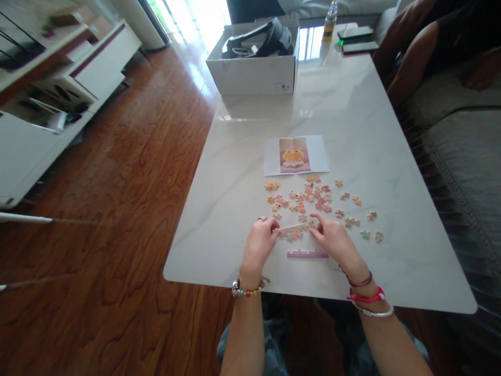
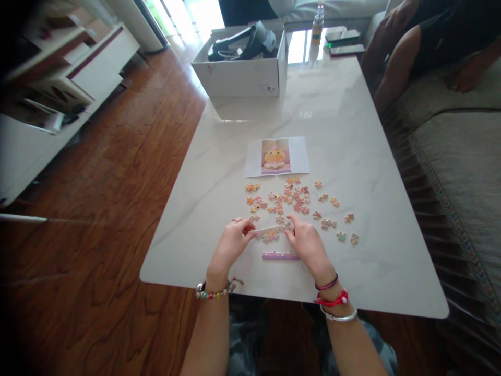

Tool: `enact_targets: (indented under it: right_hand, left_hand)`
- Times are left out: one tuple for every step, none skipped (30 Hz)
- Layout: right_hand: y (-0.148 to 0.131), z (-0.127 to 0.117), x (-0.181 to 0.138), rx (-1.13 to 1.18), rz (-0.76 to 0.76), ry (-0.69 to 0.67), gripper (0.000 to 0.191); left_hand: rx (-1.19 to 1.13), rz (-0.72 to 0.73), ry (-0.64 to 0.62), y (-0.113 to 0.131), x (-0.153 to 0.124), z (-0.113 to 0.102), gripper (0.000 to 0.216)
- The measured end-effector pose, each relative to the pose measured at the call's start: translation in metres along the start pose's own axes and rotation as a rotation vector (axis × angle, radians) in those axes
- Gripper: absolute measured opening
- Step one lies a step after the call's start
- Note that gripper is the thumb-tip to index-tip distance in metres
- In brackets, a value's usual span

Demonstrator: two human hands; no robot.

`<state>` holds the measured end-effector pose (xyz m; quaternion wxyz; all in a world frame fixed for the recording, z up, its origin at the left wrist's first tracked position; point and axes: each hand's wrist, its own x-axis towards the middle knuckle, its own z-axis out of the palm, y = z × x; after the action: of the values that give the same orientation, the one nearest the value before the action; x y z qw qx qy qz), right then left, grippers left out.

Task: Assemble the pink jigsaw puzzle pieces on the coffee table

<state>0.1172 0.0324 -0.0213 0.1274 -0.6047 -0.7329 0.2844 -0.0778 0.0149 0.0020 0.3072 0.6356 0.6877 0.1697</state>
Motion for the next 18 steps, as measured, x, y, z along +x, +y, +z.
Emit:
enact_targets:
  right_hand:
    - [-0.002,0.0,-0.001,-0.045,-0.006,0.019,0.033]
    - [-0.004,0.0,-0.002,-0.093,-0.01,0.045,0.031]
    - [-0.007,0.001,-0.003,-0.14,-0.018,0.072,0.029]
    - [-0.01,0.001,-0.004,-0.179,-0.031,0.098,0.028]
    - [-0.014,0.002,-0.004,-0.207,-0.049,0.117,0.027]
    - [-0.017,0.003,-0.005,-0.222,-0.07,0.128,0.027]
    - [-0.02,0.005,-0.005,-0.227,-0.09,0.133,0.027]
    - [-0.022,0.006,-0.005,-0.226,-0.109,0.134,0.027]
    - [-0.023,0.008,-0.004,-0.221,-0.125,0.134,0.026]
    - [-0.023,0.009,-0.004,-0.217,-0.137,0.133,0.025]
    - [-0.023,0.01,-0.003,-0.214,-0.145,0.131,0.024]
    - [-0.021,0.011,-0.002,-0.214,-0.145,0.13,0.022]
    - [-0.019,0.012,-0.001,-0.216,-0.136,0.132,0.021]
    - [-0.017,0.012,0.0,-0.217,-0.123,0.137,0.02]
    - [-0.015,0.012,0.001,-0.21,-0.109,0.144,0.018]
    - [-0.012,0.013,0.002,-0.19,-0.1,0.151,0.018]
    - [-0.01,0.013,0.002,-0.155,-0.099,0.158,0.017]
    - [-0.008,0.012,0.003,-0.108,-0.109,0.164,0.017]
  left_hand:
    - [0.011,-0.028,-0.025,0.0,-0.001,0.003,0.002]
    - [0.017,-0.047,-0.043,0.0,-0.001,0.006,0.003]
    - [0.018,-0.056,-0.055,0.001,0.0,0.008,0.002]
    - [0.017,-0.059,-0.061,0.002,0.0,0.011,0.002]
    - [0.018,-0.062,-0.062,0.003,0.001,0.013,0.002]
    - [0.023,-0.069,-0.057,0.005,0.002,0.015,0.003]
    - [0.031,-0.084,-0.052,0.007,0.002,0.016,0.005]
    - [0.043,-0.107,-0.048,0.008,0.003,0.018,0.008]
    - [0.057,-0.133,-0.045,0.009,0.003,0.019,0.01]
    - [0.072,-0.161,-0.042,0.011,0.004,0.02,0.013]
    - [0.085,-0.186,-0.041,0.011,0.004,0.021,0.014]
    - [0.095,-0.212,-0.042,0.012,0.005,0.021,0.016]
    - [0.102,-0.236,-0.044,0.012,0.006,0.021,0.018]
    - [0.108,-0.262,-0.05,0.012,0.006,0.02,0.021]
    - [0.113,-0.289,-0.06,0.013,0.007,0.02,0.024]
    - [0.116,-0.314,-0.072,0.013,0.008,0.019,0.027]
    - [0.117,-0.337,-0.086,0.013,0.009,0.018,0.03]
    - [0.115,-0.358,-0.098,0.014,0.009,0.018,0.032]
